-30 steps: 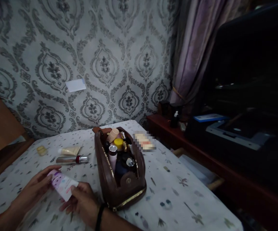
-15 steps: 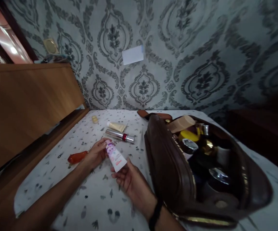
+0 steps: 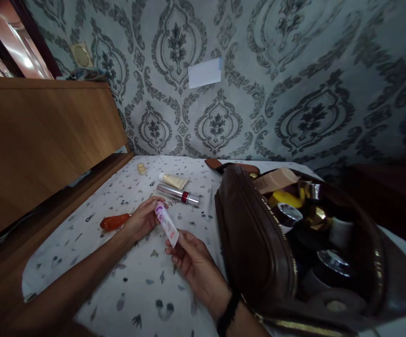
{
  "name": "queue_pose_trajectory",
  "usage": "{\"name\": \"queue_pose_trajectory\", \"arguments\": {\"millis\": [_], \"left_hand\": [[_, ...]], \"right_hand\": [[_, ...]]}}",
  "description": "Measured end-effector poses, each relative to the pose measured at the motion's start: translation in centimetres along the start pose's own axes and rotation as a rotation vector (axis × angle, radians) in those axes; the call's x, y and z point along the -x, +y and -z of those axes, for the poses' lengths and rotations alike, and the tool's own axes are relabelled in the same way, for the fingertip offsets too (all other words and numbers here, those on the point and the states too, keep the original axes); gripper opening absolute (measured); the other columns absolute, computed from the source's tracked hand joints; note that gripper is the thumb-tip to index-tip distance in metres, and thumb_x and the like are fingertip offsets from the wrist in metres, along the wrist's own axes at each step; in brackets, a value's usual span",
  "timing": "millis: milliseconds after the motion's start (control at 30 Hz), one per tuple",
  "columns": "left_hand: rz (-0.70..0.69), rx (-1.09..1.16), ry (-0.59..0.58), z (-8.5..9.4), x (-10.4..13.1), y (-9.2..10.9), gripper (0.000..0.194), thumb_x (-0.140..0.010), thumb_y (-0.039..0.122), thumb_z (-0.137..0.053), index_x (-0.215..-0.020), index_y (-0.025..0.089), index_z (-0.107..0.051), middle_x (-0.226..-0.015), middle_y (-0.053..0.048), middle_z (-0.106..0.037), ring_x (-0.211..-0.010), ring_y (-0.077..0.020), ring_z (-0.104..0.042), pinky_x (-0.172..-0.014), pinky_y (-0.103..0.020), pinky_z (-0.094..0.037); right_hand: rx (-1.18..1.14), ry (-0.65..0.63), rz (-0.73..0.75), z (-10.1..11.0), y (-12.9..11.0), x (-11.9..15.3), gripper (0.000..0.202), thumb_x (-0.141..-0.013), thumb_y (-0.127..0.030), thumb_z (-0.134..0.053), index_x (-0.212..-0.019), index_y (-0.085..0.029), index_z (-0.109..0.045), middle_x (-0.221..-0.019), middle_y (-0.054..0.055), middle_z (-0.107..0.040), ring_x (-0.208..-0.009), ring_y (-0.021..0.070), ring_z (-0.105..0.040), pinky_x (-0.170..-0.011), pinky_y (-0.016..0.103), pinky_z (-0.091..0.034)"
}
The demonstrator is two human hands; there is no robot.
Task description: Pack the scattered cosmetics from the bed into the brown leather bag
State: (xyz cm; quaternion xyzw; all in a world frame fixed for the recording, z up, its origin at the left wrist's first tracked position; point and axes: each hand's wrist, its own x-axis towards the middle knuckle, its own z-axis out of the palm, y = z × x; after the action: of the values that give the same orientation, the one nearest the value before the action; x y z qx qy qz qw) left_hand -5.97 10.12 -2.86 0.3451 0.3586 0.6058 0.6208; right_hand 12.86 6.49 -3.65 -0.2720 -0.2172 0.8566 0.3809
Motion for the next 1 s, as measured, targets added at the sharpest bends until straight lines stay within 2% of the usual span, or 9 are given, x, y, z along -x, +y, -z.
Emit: {"name": "queue_pose_trajectory", "arguments": {"millis": [233,367,467,600,767,1000], "left_hand": [[0.008,-0.014,-0.002,0.02,-0.06,0.12,0.042,-0.066,0.038,-0.088,-0.094,0.013,-0.071,-0.085,-0.005,-0.072,-0.062,-0.0102,-0.060,-0.054,-0.020,-0.049],[0.010,-0.008,-0.029,0.00,-0.01,0.05,0.039,-0.068,0.037,-0.087,-0.093,0.013,-0.072,-0.086,-0.005,-0.072,-0.066,-0.0106,-0.061,-0.058,-0.020,-0.050],[0.024,0.000,-0.039,0.03,0.04,-0.05,0.036,-0.068,0.035,-0.087,-0.092,0.012,-0.073,-0.079,-0.003,-0.069,-0.068,-0.0113,-0.061,-0.065,-0.022,-0.050],[0.039,-0.011,-0.064,0.02,0.09,-0.06,0.034,-0.067,0.034,-0.087,-0.089,0.012,-0.073,-0.079,-0.004,-0.068,-0.068,-0.0122,-0.061,-0.065,-0.023,-0.048],[0.045,-0.030,-0.073,0.08,0.07,-0.09,0.036,-0.065,0.035,-0.088,-0.087,0.011,-0.073,-0.079,-0.005,-0.069,-0.069,-0.0128,-0.061,-0.064,-0.022,-0.046],[0.040,-0.024,-0.063,0.45,-0.08,-0.23,0.037,-0.067,0.036,-0.087,-0.089,0.010,-0.073,-0.080,-0.006,-0.069,-0.071,-0.0132,-0.063,-0.065,-0.022,-0.049]], "right_hand": [[0.015,0.014,-0.008,0.08,-0.03,0.03,0.047,-0.052,-0.026,-0.097,-0.090,-0.015,-0.071,-0.073,0.002,-0.073,-0.061,0.0076,-0.064,-0.053,0.013,-0.049],[0.012,0.019,-0.005,0.13,0.12,-0.12,0.048,-0.051,-0.019,-0.096,-0.090,-0.013,-0.070,-0.066,-0.002,-0.067,-0.056,0.0057,-0.059,-0.049,0.012,-0.046],[0.023,0.026,0.001,-0.05,0.09,-0.12,0.048,-0.048,-0.018,-0.097,-0.086,-0.013,-0.069,-0.065,-0.003,-0.064,-0.049,0.0028,-0.051,-0.041,0.011,-0.039],[0.080,0.030,0.009,-0.28,-0.04,0.04,0.046,-0.047,-0.021,-0.097,-0.083,-0.012,-0.070,-0.065,-0.004,-0.063,-0.046,0.0006,-0.044,-0.040,0.011,-0.034],[0.091,0.023,0.013,-0.26,-0.02,0.10,0.043,-0.048,-0.022,-0.095,-0.081,-0.013,-0.070,-0.066,-0.003,-0.062,-0.046,0.0009,-0.043,-0.039,0.012,-0.031],[0.069,0.010,0.020,-0.27,0.13,0.25,0.041,-0.055,-0.019,-0.093,-0.089,-0.014,-0.070,-0.067,-0.003,-0.062,-0.050,0.0034,-0.050,-0.044,0.014,-0.039]]}}
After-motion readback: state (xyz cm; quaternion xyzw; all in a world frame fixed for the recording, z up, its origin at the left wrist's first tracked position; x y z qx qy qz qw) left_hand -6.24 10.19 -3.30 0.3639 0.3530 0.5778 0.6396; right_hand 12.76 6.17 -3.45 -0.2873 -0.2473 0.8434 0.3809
